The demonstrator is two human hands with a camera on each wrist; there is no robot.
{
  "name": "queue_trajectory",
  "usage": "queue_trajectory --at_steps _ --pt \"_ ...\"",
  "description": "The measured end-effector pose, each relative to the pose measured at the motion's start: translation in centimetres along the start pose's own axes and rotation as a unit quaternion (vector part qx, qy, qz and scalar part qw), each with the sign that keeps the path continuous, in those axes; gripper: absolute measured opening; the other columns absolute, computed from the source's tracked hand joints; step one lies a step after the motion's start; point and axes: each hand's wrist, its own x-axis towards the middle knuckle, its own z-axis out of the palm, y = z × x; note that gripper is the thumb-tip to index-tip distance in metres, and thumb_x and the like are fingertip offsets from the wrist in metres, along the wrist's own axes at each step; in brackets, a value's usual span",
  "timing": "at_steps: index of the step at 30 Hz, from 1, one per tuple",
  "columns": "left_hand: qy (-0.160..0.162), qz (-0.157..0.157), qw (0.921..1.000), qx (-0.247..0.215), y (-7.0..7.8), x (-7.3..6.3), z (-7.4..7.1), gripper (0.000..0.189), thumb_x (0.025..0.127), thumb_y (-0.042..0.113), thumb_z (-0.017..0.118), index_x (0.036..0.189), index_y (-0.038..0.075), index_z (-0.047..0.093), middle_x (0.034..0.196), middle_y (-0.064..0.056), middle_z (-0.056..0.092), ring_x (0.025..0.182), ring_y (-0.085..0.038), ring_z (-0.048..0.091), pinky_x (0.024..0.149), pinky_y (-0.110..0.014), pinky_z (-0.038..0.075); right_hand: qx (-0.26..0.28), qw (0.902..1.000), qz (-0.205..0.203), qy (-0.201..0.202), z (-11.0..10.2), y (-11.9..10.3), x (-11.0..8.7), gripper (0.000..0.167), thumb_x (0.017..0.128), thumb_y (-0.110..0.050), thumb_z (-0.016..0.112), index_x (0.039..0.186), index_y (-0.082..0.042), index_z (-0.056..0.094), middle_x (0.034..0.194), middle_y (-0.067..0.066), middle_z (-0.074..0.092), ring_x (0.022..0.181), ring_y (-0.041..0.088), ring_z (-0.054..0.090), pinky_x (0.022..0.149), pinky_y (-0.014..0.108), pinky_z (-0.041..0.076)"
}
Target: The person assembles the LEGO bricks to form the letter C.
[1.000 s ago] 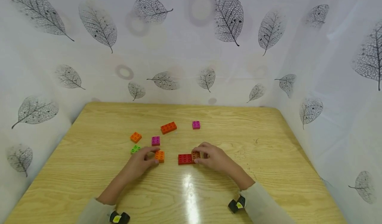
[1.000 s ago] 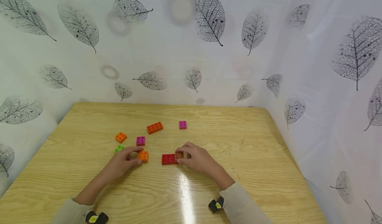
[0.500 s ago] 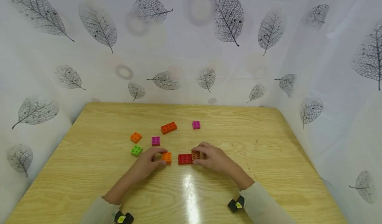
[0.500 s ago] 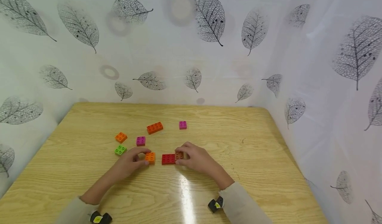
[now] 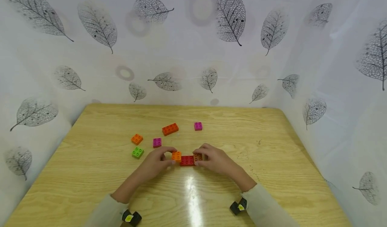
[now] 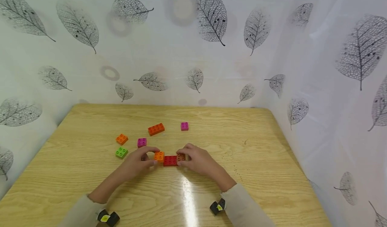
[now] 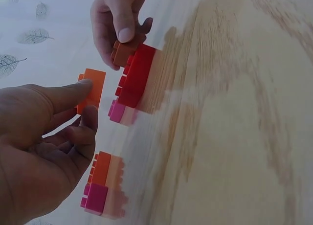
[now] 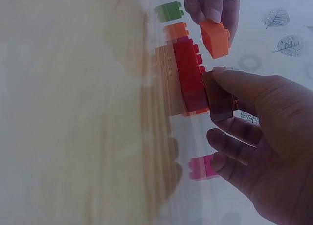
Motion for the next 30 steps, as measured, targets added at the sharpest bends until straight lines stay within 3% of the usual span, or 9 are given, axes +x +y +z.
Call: queue_trajectory --at_steps 6,15,22,30 --pt "-0.011 -0.011 0.9999 -0.008 0.2 0.3 0.6 0.039 0.096 0.027 0.07 0.133 0.018 0.062 0.106 -0.006 0.063 0.068 -0.013 0.054 0.059 -0.026 0.047 0.001 1.0 0.004 -0.003 0.0 0.0 0.0 0.042 0.096 -0.04 0.069 0.133 -0.022 0.066 0.117 -0.009 0.061 0.084 0.005 0.054 0.071 0.024 0.048" --pt "0.004 -0.009 0.9997 0.023 0.0 0.6 1.4 0.038 0.096 0.022 0.07 0.134 0.021 0.064 0.129 -0.001 0.061 0.079 -0.014 0.053 0.068 -0.025 0.047 0.006 1.0 0.001 -0.004 0.1 0.1 0.0 0.04 0.096 -0.039 0.069 0.132 -0.021 0.066 0.118 -0.008 0.061 0.088 0.006 0.055 0.074 0.024 0.048" --pt "0.003 0.002 0.9993 0.036 0.1 0.7 1.6 0.037 0.096 0.023 0.071 0.132 0.022 0.065 0.12 0.003 0.063 0.079 -0.015 0.051 0.066 -0.026 0.045 0.007 1.0 -0.001 -0.005 0.1 0.0 0.1 0.039 0.097 -0.038 0.068 0.132 -0.02 0.066 0.118 -0.007 0.061 0.087 0.007 0.055 0.075 0.024 0.048" --pt "0.003 0.017 0.9979 0.063 0.3 0.8 1.6 0.036 0.095 0.024 0.071 0.131 0.024 0.066 0.121 0.005 0.064 0.079 -0.014 0.052 0.068 -0.026 0.045 0.008 0.9999 -0.008 -0.001 0.1 0.1 0.0 0.039 0.097 -0.04 0.067 0.131 -0.02 0.067 0.117 -0.009 0.06 0.09 0.006 0.056 0.075 0.025 0.049"
